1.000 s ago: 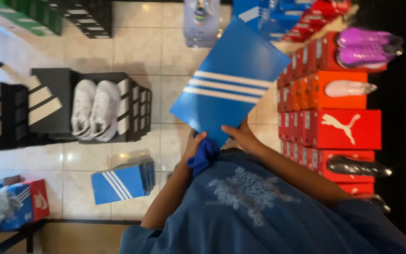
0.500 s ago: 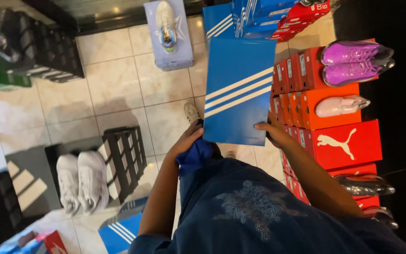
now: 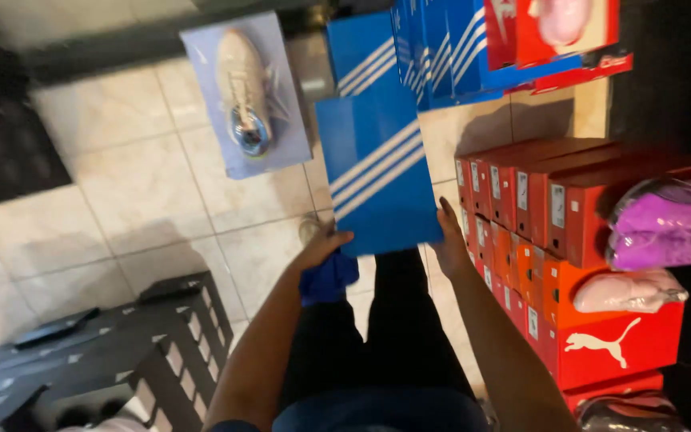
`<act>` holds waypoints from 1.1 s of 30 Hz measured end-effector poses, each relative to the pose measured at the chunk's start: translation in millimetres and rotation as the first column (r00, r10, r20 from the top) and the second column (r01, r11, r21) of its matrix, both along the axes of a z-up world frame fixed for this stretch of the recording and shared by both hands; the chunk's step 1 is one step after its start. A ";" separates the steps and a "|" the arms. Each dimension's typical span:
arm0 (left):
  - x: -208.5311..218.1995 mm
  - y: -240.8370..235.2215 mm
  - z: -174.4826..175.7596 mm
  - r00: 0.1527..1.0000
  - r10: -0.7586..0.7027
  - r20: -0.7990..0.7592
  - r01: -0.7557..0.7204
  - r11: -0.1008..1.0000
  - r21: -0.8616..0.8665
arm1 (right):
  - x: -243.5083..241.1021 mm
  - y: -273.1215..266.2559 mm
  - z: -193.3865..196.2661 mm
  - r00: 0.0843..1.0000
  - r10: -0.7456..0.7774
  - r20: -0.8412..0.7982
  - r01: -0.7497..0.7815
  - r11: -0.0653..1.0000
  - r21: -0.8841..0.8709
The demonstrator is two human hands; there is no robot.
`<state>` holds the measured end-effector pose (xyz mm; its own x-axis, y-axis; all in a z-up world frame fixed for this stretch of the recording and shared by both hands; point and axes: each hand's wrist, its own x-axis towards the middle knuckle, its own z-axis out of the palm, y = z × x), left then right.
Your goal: Cleaning shoe boxes and shoes using a cloth in a storage area
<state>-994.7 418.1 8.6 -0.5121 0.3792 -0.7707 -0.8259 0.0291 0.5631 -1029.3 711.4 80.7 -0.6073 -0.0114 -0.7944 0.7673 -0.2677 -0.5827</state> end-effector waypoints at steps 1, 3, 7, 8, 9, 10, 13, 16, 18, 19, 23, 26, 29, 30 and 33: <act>-16.9 4.8 -39.5 0.999 0.010 -0.038 -0.011 1.000 -0.014 | -17.6 -1.5 -21.6 0.998 -0.064 0.030 0.064 0.998 -0.010; -37.5 17.0 -92.4 0.998 0.049 -0.030 -0.050 0.998 -0.036 | -25.4 4.9 -95.5 0.989 -0.097 0.107 0.100 0.995 -0.016; -99.6 36.8 -211.5 0.970 0.241 0.015 -0.241 0.970 0.017 | -59.2 23.0 -261.7 0.916 -0.278 0.290 0.351 0.904 -0.243; -106.8 42.9 -253.7 0.959 0.280 -0.041 -0.279 0.959 0.044 | -73.8 25.6 -291.0 0.894 -0.340 0.292 0.419 0.865 -0.277; -111.7 49.3 -266.5 0.957 0.290 0.003 -0.290 0.956 0.045 | -82.0 29.8 -304.0 0.885 -0.335 0.325 0.421 0.872 -0.249; -129.9 52.2 -282.2 0.968 0.251 -0.012 -0.250 0.968 0.010 | -100.7 30.7 -320.1 0.854 -0.376 0.359 0.488 0.818 -0.304; -167.5 65.7 -324.6 0.976 0.199 -0.088 -0.202 0.979 -0.021 | -142.7 32.4 -349.1 0.824 -0.434 0.365 0.548 0.774 -0.316; -201.6 62.0 -342.2 0.979 0.138 -0.148 -0.155 0.982 -0.112 | -180.7 14.0 -360.7 0.830 -0.452 0.327 0.550 0.759 -0.348; -219.6 61.0 -364.0 0.990 0.082 -0.116 -0.101 0.981 -0.166 | -200.0 9.2 -373.8 0.819 -0.478 0.318 0.571 0.729 -0.376; -221.6 59.8 -382.4 0.981 0.089 -0.172 -0.122 0.973 -0.193 | -204.7 9.3 -386.3 0.842 -0.447 0.302 0.537 0.745 -0.396; -229.6 57.8 -409.1 0.977 0.059 -0.205 -0.115 0.955 -0.274 | -227.9 -21.8 -392.3 0.809 -0.478 0.343 0.575 0.763 -0.293; -233.4 58.8 -409.7 0.987 0.016 -0.161 -0.066 0.948 -0.312 | -242.9 -42.3 -387.4 0.822 -0.475 0.316 0.544 0.818 -0.187; -231.7 53.8 -411.1 0.969 0.085 -0.233 -0.124 0.980 -0.157 | -238.5 -41.6 -392.9 0.811 -0.507 0.291 0.574 0.786 -0.231; -231.7 53.0 -410.8 0.969 0.087 -0.232 -0.124 0.980 -0.153 | -237.9 -40.5 -394.8 0.811 -0.509 0.289 0.574 0.787 -0.227; -231.1 55.9 -412.7 0.970 0.063 -0.235 -0.113 0.972 -0.204 | -236.0 -29.3 -401.7 0.826 -0.481 0.294 0.551 0.798 -0.242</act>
